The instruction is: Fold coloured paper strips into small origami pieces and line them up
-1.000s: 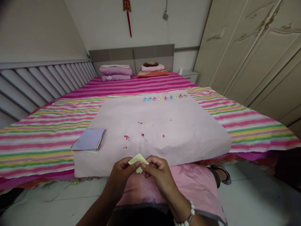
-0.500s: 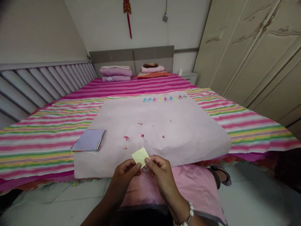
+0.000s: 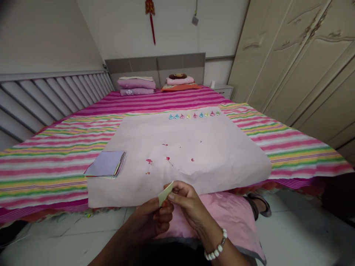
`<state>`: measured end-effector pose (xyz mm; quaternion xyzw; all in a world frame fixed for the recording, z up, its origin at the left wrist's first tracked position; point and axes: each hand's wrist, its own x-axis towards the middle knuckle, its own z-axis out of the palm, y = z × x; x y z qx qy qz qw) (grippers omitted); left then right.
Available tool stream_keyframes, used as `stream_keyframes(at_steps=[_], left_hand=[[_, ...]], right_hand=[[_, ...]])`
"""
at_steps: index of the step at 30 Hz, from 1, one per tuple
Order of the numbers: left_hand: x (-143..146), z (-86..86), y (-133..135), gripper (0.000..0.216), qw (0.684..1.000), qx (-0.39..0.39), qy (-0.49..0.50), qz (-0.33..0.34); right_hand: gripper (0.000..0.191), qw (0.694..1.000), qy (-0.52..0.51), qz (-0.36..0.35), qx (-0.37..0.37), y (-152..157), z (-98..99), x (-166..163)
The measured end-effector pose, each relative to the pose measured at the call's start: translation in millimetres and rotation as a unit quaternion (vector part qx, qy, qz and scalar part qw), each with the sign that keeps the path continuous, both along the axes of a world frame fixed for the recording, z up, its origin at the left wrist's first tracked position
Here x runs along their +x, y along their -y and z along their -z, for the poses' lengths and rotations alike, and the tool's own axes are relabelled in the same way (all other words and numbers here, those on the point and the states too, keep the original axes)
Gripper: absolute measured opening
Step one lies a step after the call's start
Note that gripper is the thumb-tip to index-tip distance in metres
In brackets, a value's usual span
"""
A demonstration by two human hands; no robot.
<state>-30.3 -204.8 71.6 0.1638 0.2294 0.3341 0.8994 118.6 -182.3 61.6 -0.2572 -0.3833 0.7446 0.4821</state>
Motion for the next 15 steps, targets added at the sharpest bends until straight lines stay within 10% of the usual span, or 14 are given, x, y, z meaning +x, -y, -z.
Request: stream_keyframes(at_steps=[6,11,15], left_hand=[[-5,7.2,-7,0.036,0.99,0.058,-0.129,0.006],[-21,1.6,-16,0.042,0.932,0.186,-0.273,-0.15],[-27,-10.2,-18,0.032,0.897,0.27,-0.317,-0.151]], right_hand=[[0.014,1.0,-0.002,0.0,-0.011,-1,-1.6,1],[0.015,0.997,0.028,0.054,-0.043,-4,-0.3,5],[0.015,0.997,0.05,0.04,-0.053,-3,0.1,3]])
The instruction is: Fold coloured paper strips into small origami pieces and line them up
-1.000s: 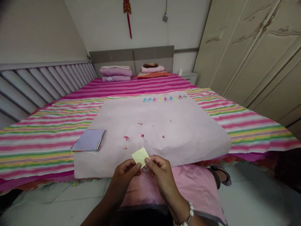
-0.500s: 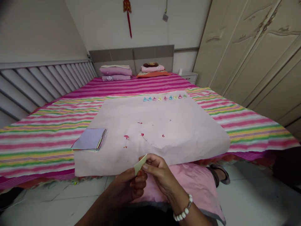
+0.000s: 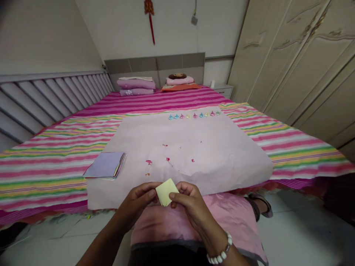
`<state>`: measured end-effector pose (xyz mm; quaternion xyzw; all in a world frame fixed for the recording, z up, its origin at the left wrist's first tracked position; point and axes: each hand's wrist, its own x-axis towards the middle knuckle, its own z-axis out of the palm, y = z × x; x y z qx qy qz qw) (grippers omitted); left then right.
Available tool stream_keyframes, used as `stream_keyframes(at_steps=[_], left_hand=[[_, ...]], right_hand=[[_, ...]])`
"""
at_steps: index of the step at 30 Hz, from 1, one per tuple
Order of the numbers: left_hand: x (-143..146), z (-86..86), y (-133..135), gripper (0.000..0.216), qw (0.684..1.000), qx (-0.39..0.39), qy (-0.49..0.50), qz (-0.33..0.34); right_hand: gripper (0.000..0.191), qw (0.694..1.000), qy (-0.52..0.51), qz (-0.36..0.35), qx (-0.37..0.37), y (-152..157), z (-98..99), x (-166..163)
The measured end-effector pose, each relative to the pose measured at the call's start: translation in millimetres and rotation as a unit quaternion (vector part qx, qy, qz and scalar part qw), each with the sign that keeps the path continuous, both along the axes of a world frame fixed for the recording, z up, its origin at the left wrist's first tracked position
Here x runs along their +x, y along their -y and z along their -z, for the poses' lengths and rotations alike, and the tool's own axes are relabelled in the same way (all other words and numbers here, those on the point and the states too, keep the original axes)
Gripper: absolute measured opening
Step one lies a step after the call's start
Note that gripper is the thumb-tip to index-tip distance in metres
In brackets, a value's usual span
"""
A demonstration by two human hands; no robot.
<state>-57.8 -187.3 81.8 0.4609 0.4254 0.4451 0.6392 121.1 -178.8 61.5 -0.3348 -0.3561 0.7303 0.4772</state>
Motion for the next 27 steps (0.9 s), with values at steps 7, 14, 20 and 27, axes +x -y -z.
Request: stream_keyframes(at_steps=[7,14,20,27], left_hand=[[7,-5.8,-1,0.024,0.997,0.024,-0.078,-0.016],[14,-5.2,-2,0.024,0.997,0.004,-0.075,-0.028],[15,-4.4,-2,0.022,0.998,0.003,-0.053,-0.03],[19,-2.5,2,0.012,0.998,-0.008,-0.006,-0.065]], right_hand=[[0.016,1.0,0.012,0.009,0.002,3,-3.1,-3],[0.013,0.999,0.002,0.044,0.013,4,-6.8,-6],[0.009,0.998,0.003,0.058,0.025,6,-7.1,-7],[0.006,0.997,-0.034,0.075,0.011,8,-9.9,-8]])
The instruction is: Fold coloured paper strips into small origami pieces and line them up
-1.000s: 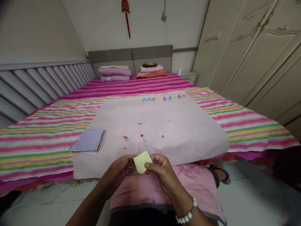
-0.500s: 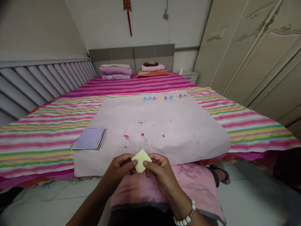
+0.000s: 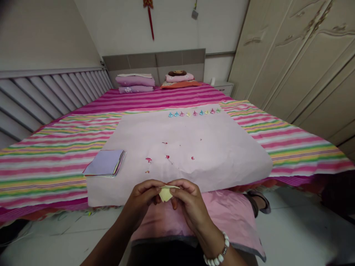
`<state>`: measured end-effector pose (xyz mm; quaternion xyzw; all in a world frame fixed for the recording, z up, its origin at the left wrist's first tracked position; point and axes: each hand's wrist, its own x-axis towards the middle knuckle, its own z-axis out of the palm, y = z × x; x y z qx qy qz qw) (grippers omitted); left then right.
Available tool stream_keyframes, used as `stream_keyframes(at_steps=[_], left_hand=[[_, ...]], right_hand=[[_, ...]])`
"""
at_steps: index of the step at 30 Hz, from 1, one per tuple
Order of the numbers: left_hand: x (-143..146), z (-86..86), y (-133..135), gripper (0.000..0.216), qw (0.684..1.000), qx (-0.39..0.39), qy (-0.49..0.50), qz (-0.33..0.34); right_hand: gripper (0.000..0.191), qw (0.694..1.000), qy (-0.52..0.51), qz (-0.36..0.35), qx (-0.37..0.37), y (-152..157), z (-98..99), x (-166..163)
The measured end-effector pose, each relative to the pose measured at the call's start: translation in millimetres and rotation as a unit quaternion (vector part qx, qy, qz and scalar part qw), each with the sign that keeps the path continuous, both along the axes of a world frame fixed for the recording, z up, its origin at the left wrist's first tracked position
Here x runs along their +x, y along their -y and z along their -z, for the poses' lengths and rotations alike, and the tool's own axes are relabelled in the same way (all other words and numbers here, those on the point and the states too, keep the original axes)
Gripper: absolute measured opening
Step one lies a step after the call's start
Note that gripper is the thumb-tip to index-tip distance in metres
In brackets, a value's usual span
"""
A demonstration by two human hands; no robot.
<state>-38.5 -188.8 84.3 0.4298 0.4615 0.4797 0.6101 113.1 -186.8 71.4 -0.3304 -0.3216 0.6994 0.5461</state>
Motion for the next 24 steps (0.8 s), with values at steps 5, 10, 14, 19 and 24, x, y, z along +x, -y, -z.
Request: stream_keyframes(at_steps=[5,10,14,19,24], left_hand=[[0.8,3.2,3.7,0.016,1.0,0.02,0.008,0.003],[1.6,0.5,4.1,0.022,0.999,0.037,-0.015,0.009],[6.0,-0.3,3.3,0.017,0.997,0.04,-0.056,-0.028],[4.9,-0.3,5.4,0.014,0.994,0.081,-0.073,-0.023],[1.0,-4.6,8.8,0.01,0.984,0.109,-0.134,-0.041]], right_hand=[[0.008,0.998,-0.047,-0.025,-0.022,-0.8,1.7,-0.1],[0.008,0.997,-0.068,-0.027,-0.009,-0.7,3.2,-0.8],[0.009,0.996,-0.071,-0.049,0.013,0.8,2.9,-0.5],[0.021,0.999,0.006,-0.025,0.027,1.3,7.4,-0.9],[0.026,0.996,0.078,0.022,0.031,0.6,9.5,-1.8]])
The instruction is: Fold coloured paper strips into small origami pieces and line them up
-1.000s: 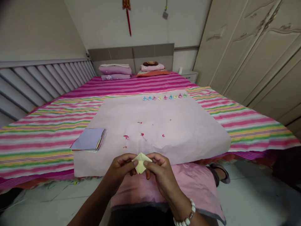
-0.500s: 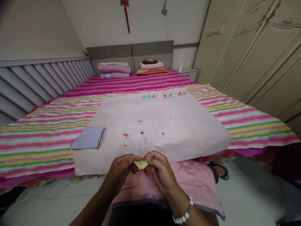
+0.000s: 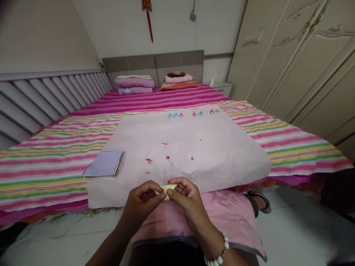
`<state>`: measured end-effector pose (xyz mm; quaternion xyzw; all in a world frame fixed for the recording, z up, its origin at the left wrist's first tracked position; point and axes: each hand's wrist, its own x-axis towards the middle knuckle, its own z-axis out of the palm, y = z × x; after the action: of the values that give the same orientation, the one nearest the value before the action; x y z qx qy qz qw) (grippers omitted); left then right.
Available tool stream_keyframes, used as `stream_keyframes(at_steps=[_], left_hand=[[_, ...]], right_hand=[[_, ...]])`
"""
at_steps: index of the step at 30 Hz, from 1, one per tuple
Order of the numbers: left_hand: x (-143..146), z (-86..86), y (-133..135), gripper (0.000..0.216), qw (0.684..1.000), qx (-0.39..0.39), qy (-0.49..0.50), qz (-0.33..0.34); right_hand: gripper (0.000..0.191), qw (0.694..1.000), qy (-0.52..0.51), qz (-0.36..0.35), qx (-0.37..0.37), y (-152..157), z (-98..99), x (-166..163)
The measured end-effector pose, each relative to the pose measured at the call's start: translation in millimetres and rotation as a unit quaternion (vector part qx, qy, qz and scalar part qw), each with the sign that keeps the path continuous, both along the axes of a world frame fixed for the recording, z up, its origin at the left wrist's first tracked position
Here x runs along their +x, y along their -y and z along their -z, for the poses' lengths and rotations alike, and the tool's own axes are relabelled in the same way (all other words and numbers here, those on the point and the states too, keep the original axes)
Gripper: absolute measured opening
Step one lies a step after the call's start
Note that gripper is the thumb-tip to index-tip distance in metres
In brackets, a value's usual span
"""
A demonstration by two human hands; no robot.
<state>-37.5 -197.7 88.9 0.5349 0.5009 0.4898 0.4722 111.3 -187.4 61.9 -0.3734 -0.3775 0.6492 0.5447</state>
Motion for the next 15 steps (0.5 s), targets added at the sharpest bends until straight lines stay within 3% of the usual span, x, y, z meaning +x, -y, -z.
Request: stream_keyframes(at_steps=[5,11,15], left_hand=[[-1,2.7,0,0.04,0.998,-0.039,0.043,0.01],[-3,1.6,-5,0.017,0.997,-0.056,0.024,0.039],[-5,1.8,-6,0.015,0.998,-0.031,0.017,0.046]], right_hand=[[0.029,0.999,0.025,0.016,0.022,0,-6.6,1],[0.043,0.999,0.041,-0.001,0.033,0,-12.0,1],[0.037,0.999,0.028,-0.016,0.024,-1,-9.0,3]])
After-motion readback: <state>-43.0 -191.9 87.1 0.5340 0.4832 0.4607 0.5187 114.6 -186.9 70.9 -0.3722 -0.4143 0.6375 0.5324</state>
